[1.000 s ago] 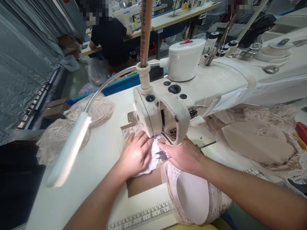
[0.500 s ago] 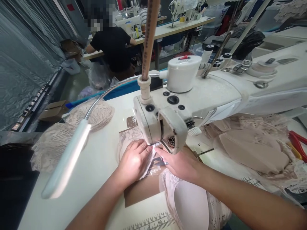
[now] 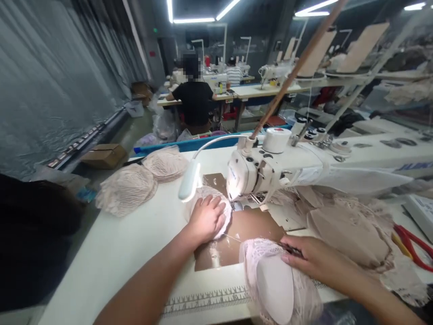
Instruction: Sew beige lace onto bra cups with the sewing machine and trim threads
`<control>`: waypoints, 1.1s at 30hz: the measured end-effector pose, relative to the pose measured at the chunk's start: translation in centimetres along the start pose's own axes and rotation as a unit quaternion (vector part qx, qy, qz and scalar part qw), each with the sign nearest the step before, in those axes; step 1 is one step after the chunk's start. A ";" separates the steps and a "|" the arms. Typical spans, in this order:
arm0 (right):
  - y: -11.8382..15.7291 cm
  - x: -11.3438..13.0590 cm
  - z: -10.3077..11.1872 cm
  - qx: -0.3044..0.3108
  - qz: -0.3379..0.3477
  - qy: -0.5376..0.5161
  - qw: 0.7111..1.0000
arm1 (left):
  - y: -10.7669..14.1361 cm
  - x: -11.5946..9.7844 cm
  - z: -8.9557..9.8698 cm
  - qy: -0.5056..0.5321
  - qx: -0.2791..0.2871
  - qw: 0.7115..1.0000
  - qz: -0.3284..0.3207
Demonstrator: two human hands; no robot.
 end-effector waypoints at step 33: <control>-23.8 20.9 -6.1 -0.168 0.355 -0.072 0.917 | 11.0 21.2 4.2 -0.121 -0.242 0.922 0.278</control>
Point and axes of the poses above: each hand's wrist, its own y-axis away from the middle knuckle, its own z-axis out of the back of the hand, x = y × z, the point moved 3 cm from there along -y, towards the middle knuckle, and after that the axes turned 5 degrees about -y, right-handed, at the moved point
